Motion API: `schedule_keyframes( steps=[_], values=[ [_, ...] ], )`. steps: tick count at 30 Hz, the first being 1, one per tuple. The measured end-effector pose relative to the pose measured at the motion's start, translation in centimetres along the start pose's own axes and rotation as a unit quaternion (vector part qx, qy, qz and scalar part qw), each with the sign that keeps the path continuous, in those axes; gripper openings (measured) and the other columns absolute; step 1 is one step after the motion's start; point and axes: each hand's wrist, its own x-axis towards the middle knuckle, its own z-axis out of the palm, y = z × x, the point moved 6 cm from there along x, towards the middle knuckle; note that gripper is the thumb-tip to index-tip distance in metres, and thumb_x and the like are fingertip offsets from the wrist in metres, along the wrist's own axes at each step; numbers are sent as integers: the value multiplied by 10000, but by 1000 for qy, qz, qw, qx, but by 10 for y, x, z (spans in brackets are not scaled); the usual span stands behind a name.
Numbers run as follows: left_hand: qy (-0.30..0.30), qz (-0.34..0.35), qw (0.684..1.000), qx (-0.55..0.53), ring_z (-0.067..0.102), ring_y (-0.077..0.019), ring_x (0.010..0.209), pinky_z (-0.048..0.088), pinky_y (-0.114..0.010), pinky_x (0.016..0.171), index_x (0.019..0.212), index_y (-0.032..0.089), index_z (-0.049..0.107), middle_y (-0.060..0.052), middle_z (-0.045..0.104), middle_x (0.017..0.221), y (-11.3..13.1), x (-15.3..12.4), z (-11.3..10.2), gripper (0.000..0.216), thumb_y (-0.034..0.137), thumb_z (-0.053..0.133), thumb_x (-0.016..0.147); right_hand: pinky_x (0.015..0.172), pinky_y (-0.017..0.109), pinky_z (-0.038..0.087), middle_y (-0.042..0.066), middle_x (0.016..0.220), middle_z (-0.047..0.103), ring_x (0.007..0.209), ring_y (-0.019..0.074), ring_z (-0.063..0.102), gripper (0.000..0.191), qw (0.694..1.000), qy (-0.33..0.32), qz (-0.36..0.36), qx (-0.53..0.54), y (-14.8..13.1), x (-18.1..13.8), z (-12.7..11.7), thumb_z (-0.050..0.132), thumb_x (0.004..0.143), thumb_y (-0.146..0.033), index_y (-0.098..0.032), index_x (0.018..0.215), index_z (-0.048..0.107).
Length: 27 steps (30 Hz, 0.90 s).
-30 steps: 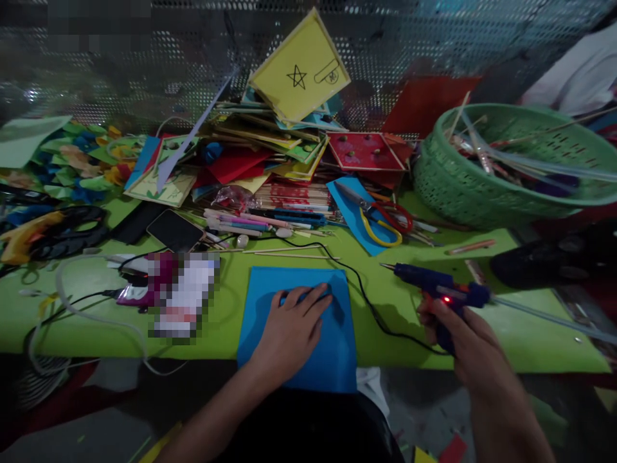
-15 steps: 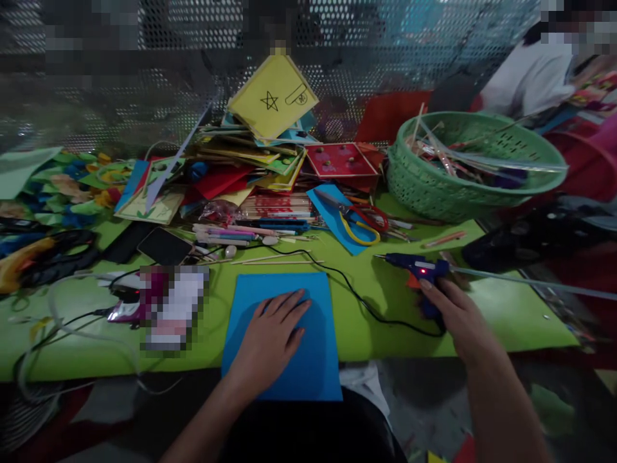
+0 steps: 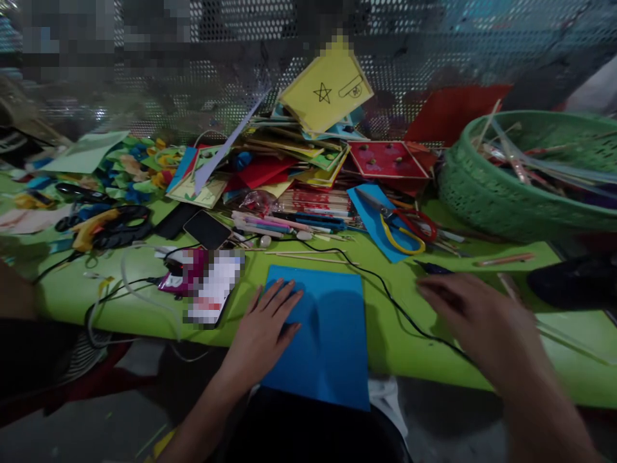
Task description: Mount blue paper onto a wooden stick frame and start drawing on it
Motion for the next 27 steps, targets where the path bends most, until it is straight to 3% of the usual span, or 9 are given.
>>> schedule_keyframes(
  steps=[3,7,12,19,23,27],
  values=[
    [2,-20,1000,8,417,-353,1648,362,-703,1330,1596,243,573,-71,494,1747,-6,-3,-2,472,347,572,1135,871,393,602,96,1121,853,1004,280,808,406,986,-59,-105,118,-76,46,15,493,1080,-492,-271,1068,834],
    [2,-34,999,2,395,-349,1660,347,-698,1340,1580,260,594,-68,485,1754,-12,-9,-2,459,348,582,1130,845,373,575,113,1206,833,1101,289,781,334,974,-144,-153,87,-127,88,53,532,1063,-359,-227,1111,835],
    [3,-36,999,-12,391,-326,1664,323,-696,1351,1601,292,574,-58,473,1762,-16,-14,0,470,299,573,1130,672,313,445,105,1137,811,942,240,748,276,962,-200,-180,-56,-150,108,83,517,1048,-271,-212,1046,786],
    [10,-42,998,-35,483,-320,1597,384,-662,1313,1577,282,601,-61,544,1714,-19,-8,-3,446,342,583,1135,641,330,350,117,1002,754,830,217,695,261,931,-219,-250,-151,-165,112,87,452,1036,-117,-167,1006,706],
    [20,-50,998,-33,554,-317,1517,459,-630,1236,1560,237,604,-73,566,1695,-22,-1,-9,439,391,554,1152,619,334,317,122,1016,744,839,238,703,266,932,-217,-249,-151,-164,107,86,435,1070,-172,-172,1012,695],
    [31,-52,998,-28,586,-321,1462,493,-619,1172,1545,250,606,-60,586,1676,-23,2,-10,428,407,561,1150,573,328,281,126,1068,762,703,213,671,308,944,-178,-252,-115,-166,99,77,425,1103,-303,-192,1066,710]
  ],
)
